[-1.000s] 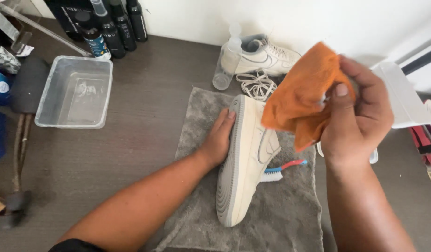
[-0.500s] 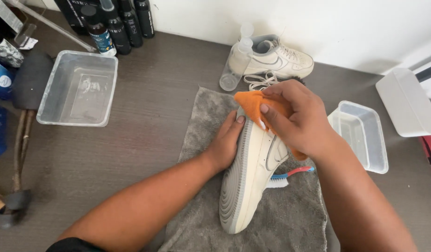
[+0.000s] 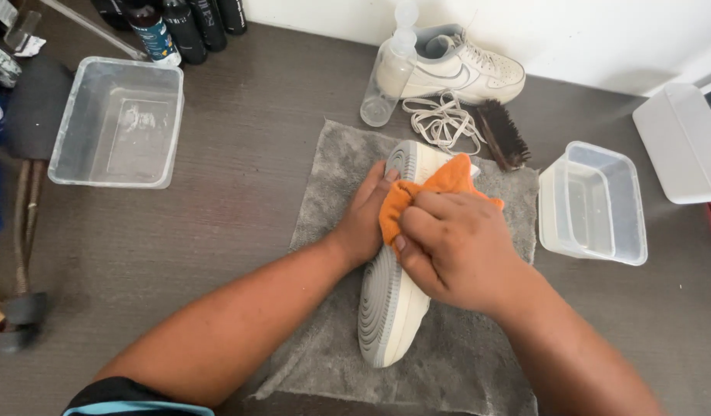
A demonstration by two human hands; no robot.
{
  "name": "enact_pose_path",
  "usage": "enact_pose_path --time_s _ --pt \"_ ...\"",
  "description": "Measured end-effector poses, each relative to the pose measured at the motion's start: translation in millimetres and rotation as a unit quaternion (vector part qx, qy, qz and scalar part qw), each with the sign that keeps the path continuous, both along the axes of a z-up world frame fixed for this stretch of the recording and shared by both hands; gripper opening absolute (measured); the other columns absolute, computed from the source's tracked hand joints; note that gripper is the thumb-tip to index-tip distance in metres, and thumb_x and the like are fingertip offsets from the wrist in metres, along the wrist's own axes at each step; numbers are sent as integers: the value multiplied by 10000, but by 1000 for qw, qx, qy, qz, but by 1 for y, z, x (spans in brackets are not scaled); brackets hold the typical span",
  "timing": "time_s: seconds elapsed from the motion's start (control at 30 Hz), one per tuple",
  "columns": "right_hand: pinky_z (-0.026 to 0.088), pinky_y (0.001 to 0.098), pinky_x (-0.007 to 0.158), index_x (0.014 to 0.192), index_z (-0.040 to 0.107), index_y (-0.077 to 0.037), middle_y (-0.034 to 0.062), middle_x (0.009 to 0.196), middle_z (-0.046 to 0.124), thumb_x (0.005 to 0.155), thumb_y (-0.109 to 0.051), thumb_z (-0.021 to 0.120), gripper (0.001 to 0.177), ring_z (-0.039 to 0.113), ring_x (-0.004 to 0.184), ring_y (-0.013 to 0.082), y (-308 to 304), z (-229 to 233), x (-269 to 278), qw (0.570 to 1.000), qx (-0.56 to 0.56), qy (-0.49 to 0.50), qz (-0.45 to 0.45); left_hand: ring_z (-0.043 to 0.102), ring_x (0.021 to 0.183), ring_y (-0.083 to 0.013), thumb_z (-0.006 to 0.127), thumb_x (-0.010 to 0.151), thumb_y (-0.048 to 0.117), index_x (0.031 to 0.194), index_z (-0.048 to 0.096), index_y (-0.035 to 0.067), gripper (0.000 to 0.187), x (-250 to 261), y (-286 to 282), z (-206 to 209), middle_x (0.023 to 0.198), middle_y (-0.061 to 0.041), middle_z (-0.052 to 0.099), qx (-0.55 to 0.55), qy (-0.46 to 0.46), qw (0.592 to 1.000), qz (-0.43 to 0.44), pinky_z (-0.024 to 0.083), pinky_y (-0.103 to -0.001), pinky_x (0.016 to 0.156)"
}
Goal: The person scrubs the sole and sides of a white sneaker with a blue brush, then wipes the shoe with an orange cloth. The process is repeated on different sections of the shoe.
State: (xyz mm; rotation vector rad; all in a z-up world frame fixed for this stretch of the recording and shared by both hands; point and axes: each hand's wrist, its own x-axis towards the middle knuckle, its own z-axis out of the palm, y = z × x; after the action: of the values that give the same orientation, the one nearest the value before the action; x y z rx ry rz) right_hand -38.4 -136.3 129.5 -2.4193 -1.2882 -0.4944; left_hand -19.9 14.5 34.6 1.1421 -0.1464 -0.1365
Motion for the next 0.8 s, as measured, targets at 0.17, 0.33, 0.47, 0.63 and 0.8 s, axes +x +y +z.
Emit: enact_pose_path --time_s 0.17,0.33,0.47,0.63,0.8 --pt "451 395 470 713 527 -170 7 658 442 972 -336 583 313 574 528 295 -4 0 -20 999 15 10 38 608 1118 -268 430 1120 457 1314 571 64 461 9 -2 -22 1089 -132 655 43 -31 999 -12 460 -455 1056" --pt "389 417 547 745 445 -98 58 709 430 987 -205 517 275 439 563 282 5 16 -53 994 -11 50 93 536 865 -141 428 1074 434 1116 573 125 344 7 -6 -9 920 -17 584 29 0 1000 5 470 -341 801" --pt "349 420 553 769 469 -137 31 723 428 887 -240 595 201 458 571 265 7 4 -81 989 -43 31 137 596 1072 -167 387 1084 450 1265 610 91 459 9 -6 -15 1135 -72 678 45 -31 998 28 468 -346 987" --pt "343 376 572 744 479 -177 -4 728 447 1039 -187 536 301 444 583 212 2 -17 -107 985 -49 1 166 627 1047 -193 401 1055 476 1284 605 97 488 5 -4 -6 1117 -81 686 37 11 999 6 493 -370 960" --pt "347 423 619 760 524 -105 64 703 479 1093 -370 448 432 476 588 268 -21 -9 -99 933 126 248 229 647 1101 -219 385 1039 506 1294 610 90 538 6 -3 -2 1155 -94 707 66 -2 998 7 490 -385 1002"
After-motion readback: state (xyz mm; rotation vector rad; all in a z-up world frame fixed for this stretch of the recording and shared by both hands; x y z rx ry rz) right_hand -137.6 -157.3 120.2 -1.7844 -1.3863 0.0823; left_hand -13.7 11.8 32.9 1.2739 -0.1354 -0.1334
